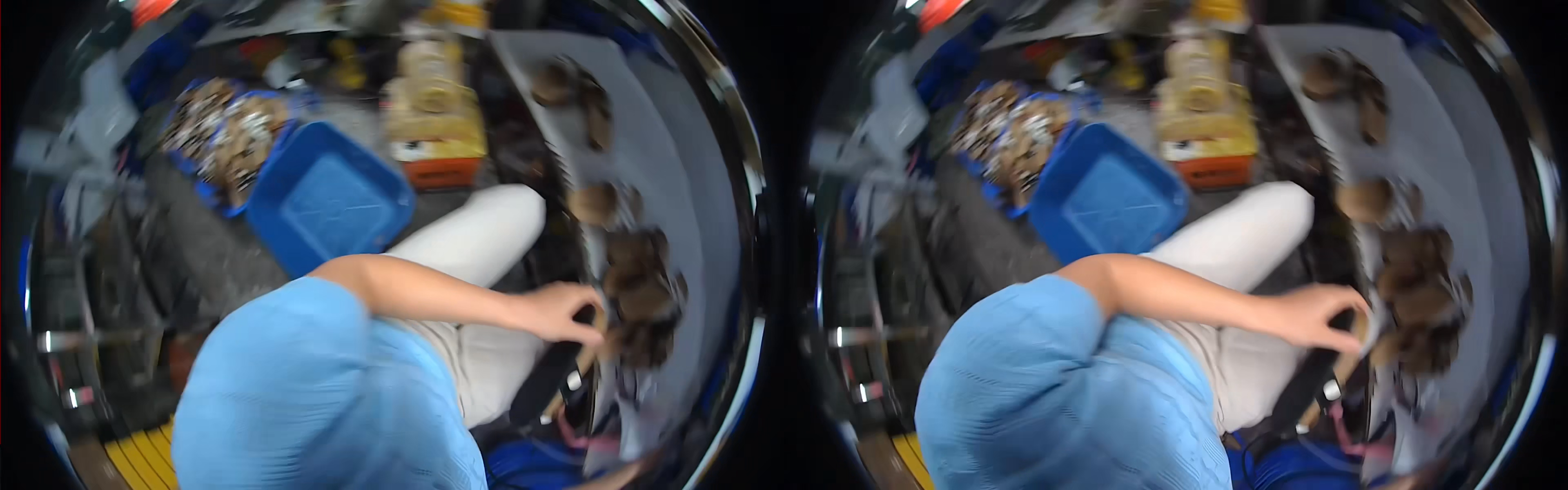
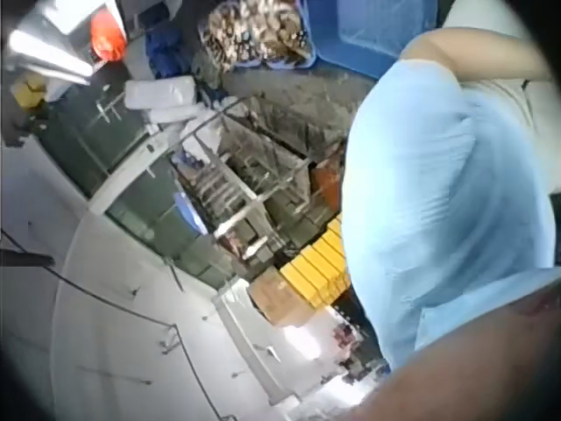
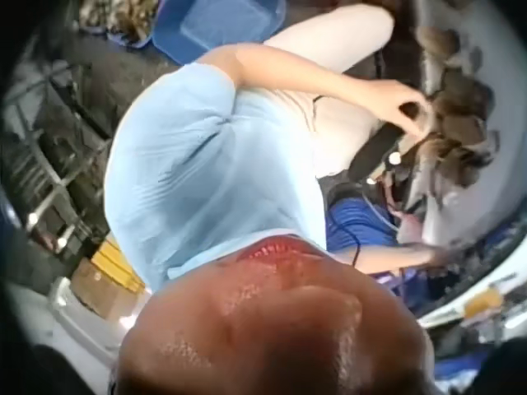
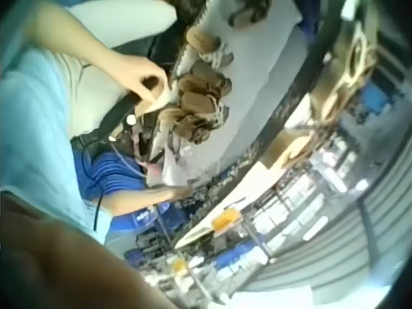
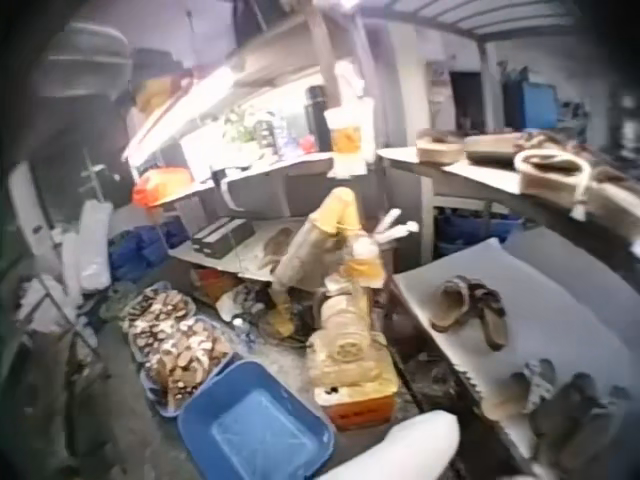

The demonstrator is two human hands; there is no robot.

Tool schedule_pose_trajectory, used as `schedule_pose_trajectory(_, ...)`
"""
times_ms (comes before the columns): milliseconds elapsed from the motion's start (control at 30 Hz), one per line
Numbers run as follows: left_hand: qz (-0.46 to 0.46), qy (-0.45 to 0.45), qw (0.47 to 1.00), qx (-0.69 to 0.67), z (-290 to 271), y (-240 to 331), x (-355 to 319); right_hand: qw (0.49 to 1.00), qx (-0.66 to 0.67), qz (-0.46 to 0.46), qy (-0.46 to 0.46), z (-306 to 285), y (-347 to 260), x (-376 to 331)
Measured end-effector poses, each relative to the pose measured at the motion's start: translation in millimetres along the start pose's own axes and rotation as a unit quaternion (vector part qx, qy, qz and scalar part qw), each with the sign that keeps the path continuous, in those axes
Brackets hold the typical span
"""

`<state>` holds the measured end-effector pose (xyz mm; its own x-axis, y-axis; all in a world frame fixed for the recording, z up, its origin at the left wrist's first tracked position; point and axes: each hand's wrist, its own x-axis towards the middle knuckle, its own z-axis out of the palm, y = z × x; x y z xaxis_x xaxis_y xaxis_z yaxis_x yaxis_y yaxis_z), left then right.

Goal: Inspecting and cleaning sandals for quality control.

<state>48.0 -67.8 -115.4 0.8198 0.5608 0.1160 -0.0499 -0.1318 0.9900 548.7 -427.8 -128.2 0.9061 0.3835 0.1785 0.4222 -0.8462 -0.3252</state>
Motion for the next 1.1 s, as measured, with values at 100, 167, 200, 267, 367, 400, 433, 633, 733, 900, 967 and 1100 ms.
schedule_pose_trajectory(100,-0.060,0.000,0.997,0.044,-21.1,9.3,-5.3,0.999,0.027,0.046,0.000,-31.9,-1.0,1.4)
schedule_pose_trajectory(167,-0.095,0.013,0.995,-0.010,-27.9,-10.7,-11.6,0.998,0.041,0.051,0.004,-10.9,-42.9,1.0)
schedule_pose_trajectory(200,-0.125,0.013,0.992,-0.029,-29.6,-8.4,-13.0,0.999,0.009,0.028,0.030,-14.5,-55.3,-12.1)
schedule_pose_trajectory(267,-0.166,0.008,0.982,-0.092,-32.3,-1.8,-12.5,0.979,-0.130,-0.083,0.130,-25.7,-99.3,-35.2)
schedule_pose_trajectory(367,-0.200,0.002,0.974,-0.110,-26.3,9.0,-5.5,0.966,-0.098,-0.124,0.203,-40.5,-133.8,-51.8)
schedule_pose_trajectory(400,-0.201,-0.008,0.973,-0.108,-23.8,9.8,-3.4,0.966,-0.105,-0.116,0.208,-40.9,-125.2,-43.0)
schedule_pose_trajectory(433,-0.204,-0.014,0.973,-0.104,-22.6,10.1,-1.4,0.949,-0.128,-0.146,0.248,-34.0,-117.5,-34.8)
schedule_pose_trajectory(633,-0.187,-0.034,0.979,-0.076,-19.6,1.5,3.0,0.827,-0.392,-0.258,0.309,21.8,-62.3,31.3)
schedule_pose_trajectory(733,-0.178,-0.007,0.979,-0.099,-17.0,1.9,2.2,0.883,-0.284,-0.195,0.320,34.7,-59.9,43.1)
schedule_pose_trajectory(900,-0.165,0.020,0.980,-0.109,-16.4,-4.1,8.4,0.928,-0.208,-0.140,0.274,38.3,-66.2,47.7)
schedule_pose_trajectory(967,-0.181,0.004,0.980,-0.082,-19.5,-5.0,7.9,0.944,-0.164,-0.129,0.255,30.1,-67.4,39.1)
schedule_pose_trajectory(1100,-0.177,-0.003,0.979,-0.102,-19.3,-5.9,5.4,0.971,-0.083,-0.055,0.218,4.8,-33.8,15.4)
